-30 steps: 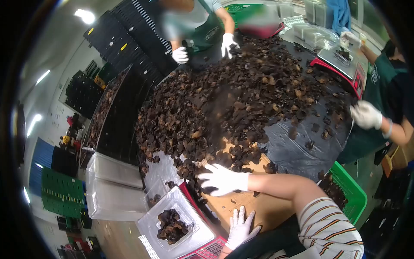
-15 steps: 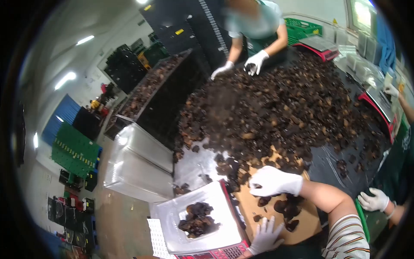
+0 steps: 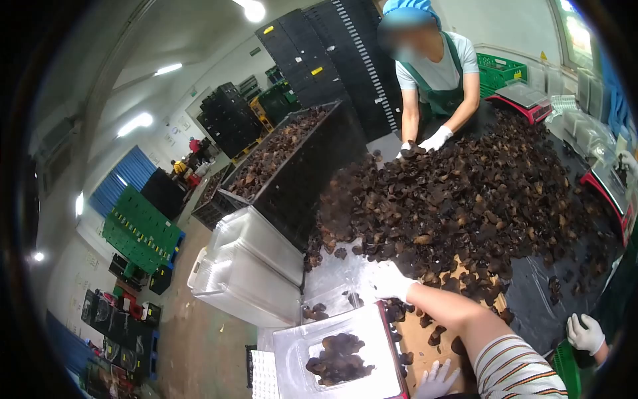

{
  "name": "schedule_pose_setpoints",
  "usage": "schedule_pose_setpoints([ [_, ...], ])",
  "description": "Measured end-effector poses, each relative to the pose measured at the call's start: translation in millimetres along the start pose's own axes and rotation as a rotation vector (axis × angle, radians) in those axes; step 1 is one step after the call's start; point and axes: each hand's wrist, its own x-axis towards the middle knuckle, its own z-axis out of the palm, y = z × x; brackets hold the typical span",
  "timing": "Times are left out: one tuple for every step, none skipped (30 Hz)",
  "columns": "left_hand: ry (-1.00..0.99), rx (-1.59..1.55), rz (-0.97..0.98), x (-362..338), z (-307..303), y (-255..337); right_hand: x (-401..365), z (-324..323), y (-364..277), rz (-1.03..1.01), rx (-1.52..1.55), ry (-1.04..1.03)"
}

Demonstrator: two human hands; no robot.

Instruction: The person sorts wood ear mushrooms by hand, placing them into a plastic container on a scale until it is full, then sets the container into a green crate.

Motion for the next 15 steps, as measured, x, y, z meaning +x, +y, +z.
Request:
schedule_pose_setpoints([
  [-0.050, 0.096, 0.065, 3, -13, 2, -9, -8, -1, 0.010, 0.049, 0.053],
  [-0.176, -0.041, 0.066, 2, -28, 1, -25, -18, 2, 0.015, 0.000, 0.013],
  [-0.228, -0.083, 0.068, 7, -50, -1, -37, -12, 10, -0.028, 0.027, 0.182],
  [-0.274, -0.121, 0.074, 14, -66, -4, -50, -38, 9, 0.016, -0.075, -0.019],
  [-0.320, -0.158, 0.078, 16, -75, -5, -61, -68, 6, 0.059, -0.175, -0.222],
  [-0.308, -0.205, 0.069, 16, -78, -6, -77, -66, 16, 0.036, -0.143, -0.064],
  [-0.323, -0.209, 0.065, 16, -82, -6, -95, -70, 23, 0.014, -0.111, 0.095],
  [-0.340, -0.211, 0.063, 17, -87, -6, -112, -78, 30, 0.048, -0.133, 0.069],
  [-0.358, -0.214, 0.062, 19, -93, -7, -128, -81, 42, 0.021, -0.229, 0.107],
  [-0.389, -0.214, 0.060, 23, -104, -7, -144, -88, 50, 0.066, -0.232, 0.088],
  [-0.401, -0.211, 0.065, 27, -117, -9, -159, -95, 59, 0.115, -0.233, 0.068],
  [-0.415, -0.207, 0.076, 31, -131, -13, -171, -105, 67, 0.161, -0.287, 0.085],
  [-0.430, -0.202, 0.096, 31, -140, -15, -185, -116, 77, 0.215, -0.345, 0.100],
  [-0.426, -0.229, 0.092, 30, -138, -16, -200, -124, 88, 0.244, -0.412, 0.158],
  [-0.427, -0.247, 0.090, 29, -140, -15, -216, -127, 105, 0.327, -0.394, 0.166],
])
